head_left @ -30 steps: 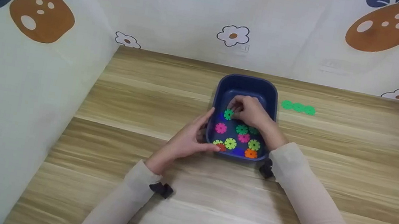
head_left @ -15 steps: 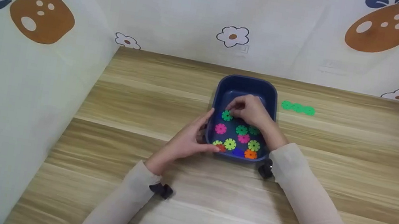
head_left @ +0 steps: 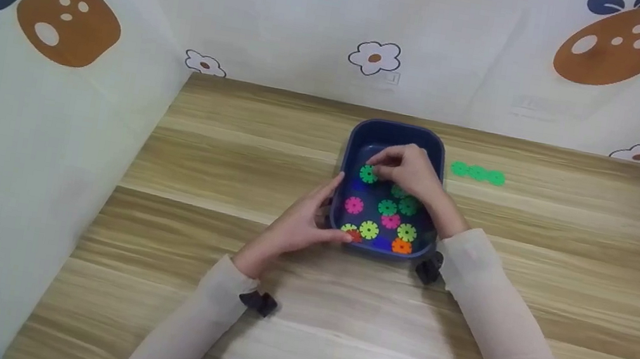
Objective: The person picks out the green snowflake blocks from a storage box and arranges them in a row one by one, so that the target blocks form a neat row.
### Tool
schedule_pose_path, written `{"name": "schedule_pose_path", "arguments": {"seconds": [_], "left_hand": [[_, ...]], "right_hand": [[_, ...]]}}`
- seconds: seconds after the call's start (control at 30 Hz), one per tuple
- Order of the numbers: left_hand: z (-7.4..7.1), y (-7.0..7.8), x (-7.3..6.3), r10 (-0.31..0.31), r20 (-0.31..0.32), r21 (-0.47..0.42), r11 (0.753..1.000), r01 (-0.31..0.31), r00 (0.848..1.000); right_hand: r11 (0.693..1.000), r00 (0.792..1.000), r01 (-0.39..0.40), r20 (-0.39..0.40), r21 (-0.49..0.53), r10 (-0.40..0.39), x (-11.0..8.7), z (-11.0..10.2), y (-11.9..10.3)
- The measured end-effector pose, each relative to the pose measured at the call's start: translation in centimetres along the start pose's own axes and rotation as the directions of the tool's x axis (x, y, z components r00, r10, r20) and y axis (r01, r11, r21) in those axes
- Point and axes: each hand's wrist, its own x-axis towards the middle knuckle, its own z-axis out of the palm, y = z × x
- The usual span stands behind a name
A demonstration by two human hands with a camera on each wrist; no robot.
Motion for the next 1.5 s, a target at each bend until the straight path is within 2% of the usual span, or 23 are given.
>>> {"name": "schedule_pose_path", "arguments": {"seconds": [0.47, 0.67, 1.03, 1.3, 1.5], "left_hand": [[-0.1, -0.3, 0.3, 0.019, -0.007, -0.015, 1.0, -0.019, 1.0], [-0.1, -0.3, 0.2, 0.0, -0.017, 0.005, 1.0, 0.0, 1.0], [0.0, -0.3, 0.3, 0.02, -0.023, 0.032, 0.999, -0.019, 1.0], [0.0, -0.1, 0.2, 0.013, -0.017, 0.016, 1.0, -0.013, 1.0], [0.1, -0.2, 0.2, 0.02, -0.01, 0.022, 1.0, -0.019, 1.0]], "right_hand": [[0.991, 0.995, 0.0, -0.099, 0.132, 0.013, -1.0, -3.7, 0.4], [0.987, 0.989, -0.008, -0.142, 0.162, 0.032, -1.6, -5.5, 1.3], [0.982, 0.975, -0.044, -0.208, 0.185, 0.083, -3.0, -8.6, 2.9], [0.97, 0.958, -0.019, -0.274, 0.243, 0.087, -4.4, -10.6, 4.1], [0.952, 0.942, -0.034, -0.309, 0.304, 0.132, -5.4, -12.0, 5.2]]}}
